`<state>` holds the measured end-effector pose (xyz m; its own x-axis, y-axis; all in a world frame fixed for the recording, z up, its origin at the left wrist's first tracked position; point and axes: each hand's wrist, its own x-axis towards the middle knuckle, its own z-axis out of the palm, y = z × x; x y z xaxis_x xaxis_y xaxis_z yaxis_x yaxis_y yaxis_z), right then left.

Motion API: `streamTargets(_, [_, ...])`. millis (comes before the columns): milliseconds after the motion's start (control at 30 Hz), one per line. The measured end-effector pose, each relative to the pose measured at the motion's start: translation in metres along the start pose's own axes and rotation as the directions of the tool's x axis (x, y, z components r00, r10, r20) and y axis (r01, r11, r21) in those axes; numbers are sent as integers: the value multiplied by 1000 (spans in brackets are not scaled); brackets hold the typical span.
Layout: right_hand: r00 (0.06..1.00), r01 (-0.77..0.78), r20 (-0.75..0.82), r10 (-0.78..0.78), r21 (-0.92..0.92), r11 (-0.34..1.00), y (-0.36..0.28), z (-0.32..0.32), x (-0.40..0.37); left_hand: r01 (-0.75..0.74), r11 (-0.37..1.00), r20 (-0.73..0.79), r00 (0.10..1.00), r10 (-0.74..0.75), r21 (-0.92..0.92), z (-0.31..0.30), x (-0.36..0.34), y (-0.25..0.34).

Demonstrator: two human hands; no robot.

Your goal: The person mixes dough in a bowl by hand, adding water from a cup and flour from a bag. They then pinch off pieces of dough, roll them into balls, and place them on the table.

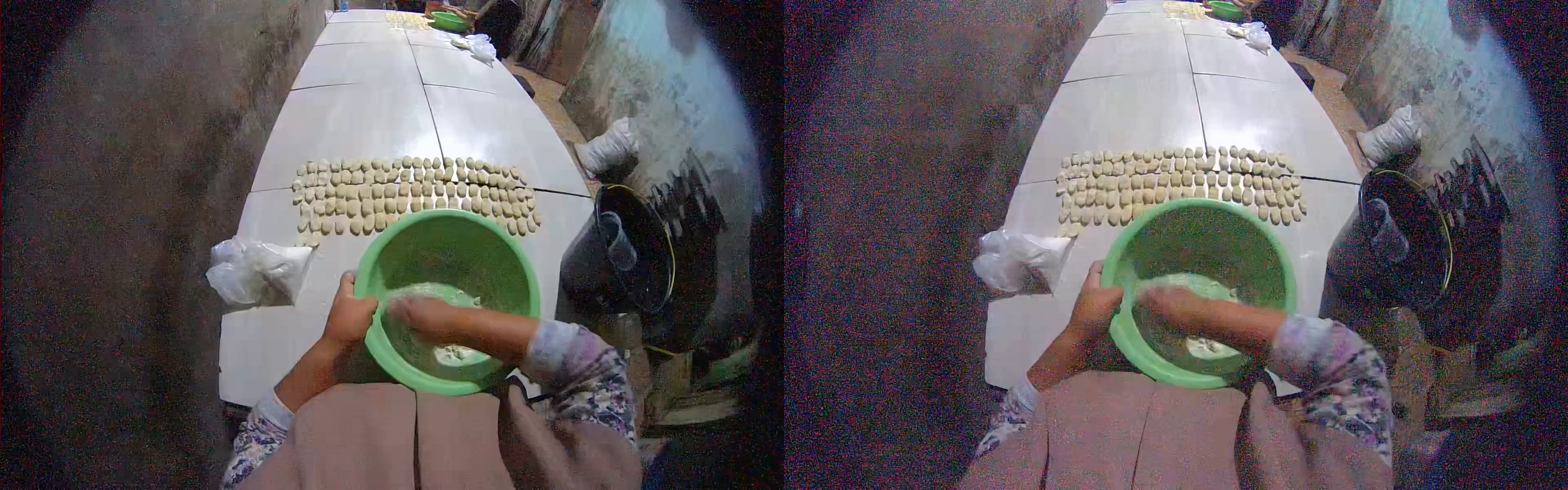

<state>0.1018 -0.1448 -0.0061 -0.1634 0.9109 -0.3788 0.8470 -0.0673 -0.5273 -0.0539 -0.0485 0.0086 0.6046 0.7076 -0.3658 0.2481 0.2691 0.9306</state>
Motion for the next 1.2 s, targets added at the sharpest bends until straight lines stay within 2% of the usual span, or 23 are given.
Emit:
streamTargets(33, [958,22,285,-10,-39,999,-14,-7,-9,-3,1000,-2,1000,3,0,-3,-1,-4])
streamTargets(100, [901,324,332,-280,-85,942,-16,-19,-36,-77,996,-30,997,76,-48,-9,-4,-8])
streamTargets(133, [935,-68,348,70,-20,998,-14,-25,-45,-75,996,-21,997,74,-57,-12,-8,-5])
streamTargets(167, [996,81,37,-78,-91,993,5,-32,-62,-70,995,-28,997,68,-65,-13,-10,-7])
streamTargets(200, [959,-285,-6,285,-6,959,8,-44,-69,-155,983,-35,988,152,-94,-14,-12,-8])
streamTargets(300, [900,-423,-83,427,67,904,26,-28,-76,-266,962,-31,964,265,-61,-11,-24,-3])
streamTargets(333, [943,-293,-49,330,348,890,11,-18,-90,-297,954,-52,954,295,-45,-5,-29,3])
streamTargets(400, [944,-315,2,331,307,898,-28,-5,-77,-257,956,-55,966,252,-143,1,-30,-4])
streamTargets(467, [941,-334,52,333,269,903,-31,6,-66,-255,962,-35,967,253,-94,4,-36,6])
streamTargets(533, [958,-220,-134,252,214,952,-9,13,-44,-259,966,-27,966,259,-14,7,-46,19])
streamTargets(567, [960,-212,-136,244,214,953,-11,2,-41,-261,965,-33,965,261,-8,7,-45,15])
streamTargets(633, [877,-208,-302,374,462,862,-15,-23,-38,-309,947,-25,951,308,-84,7,-41,3])
streamTargets(700, [850,-205,-317,421,539,817,-1,17,-28,-253,959,-6,967,254,-128,8,-45,5])
streamTargets(767, [938,132,-337,-80,135,982,-30,27,-35,-273,961,-53,961,271,-37,8,-45,5])
streamTargets(800, [973,111,-206,-103,26,993,-41,16,-46,-309,950,-99,945,313,52,6,-46,3])
streamTargets(833, [992,106,-67,-111,-83,991,-53,6,-57,-310,949,-102,944,313,50,4,-46,2])
streamTargets(900, [978,-154,96,184,-252,955,-36,-10,-70,-290,956,-116,949,293,42,0,-46,-3])
streamTargets(933, [961,-230,84,262,-281,932,-19,-21,-76,-352,930,-139,921,364,108,0,-43,-8])
streamTargets(1000, [941,-224,-296,164,-180,958,23,-27,-91,-354,931,-133,922,364,94,1,-46,-5])
streamTargets(1033, [940,-225,-298,165,-181,957,36,-28,-90,-359,930,-129,921,366,76,3,-47,-4])
streamTargets(1100, [842,-412,-436,319,-136,901,44,-32,-87,-350,935,-127,926,355,59,5,-49,-4])
streamTargets(1133, [896,-406,-273,351,-178,897,42,-29,-82,-339,940,-130,931,341,41,5,-49,-6])
streamTargets(1200, [917,-325,-274,289,-93,941,75,47,-64,-341,936,-164,922,350,82,4,-44,-23])
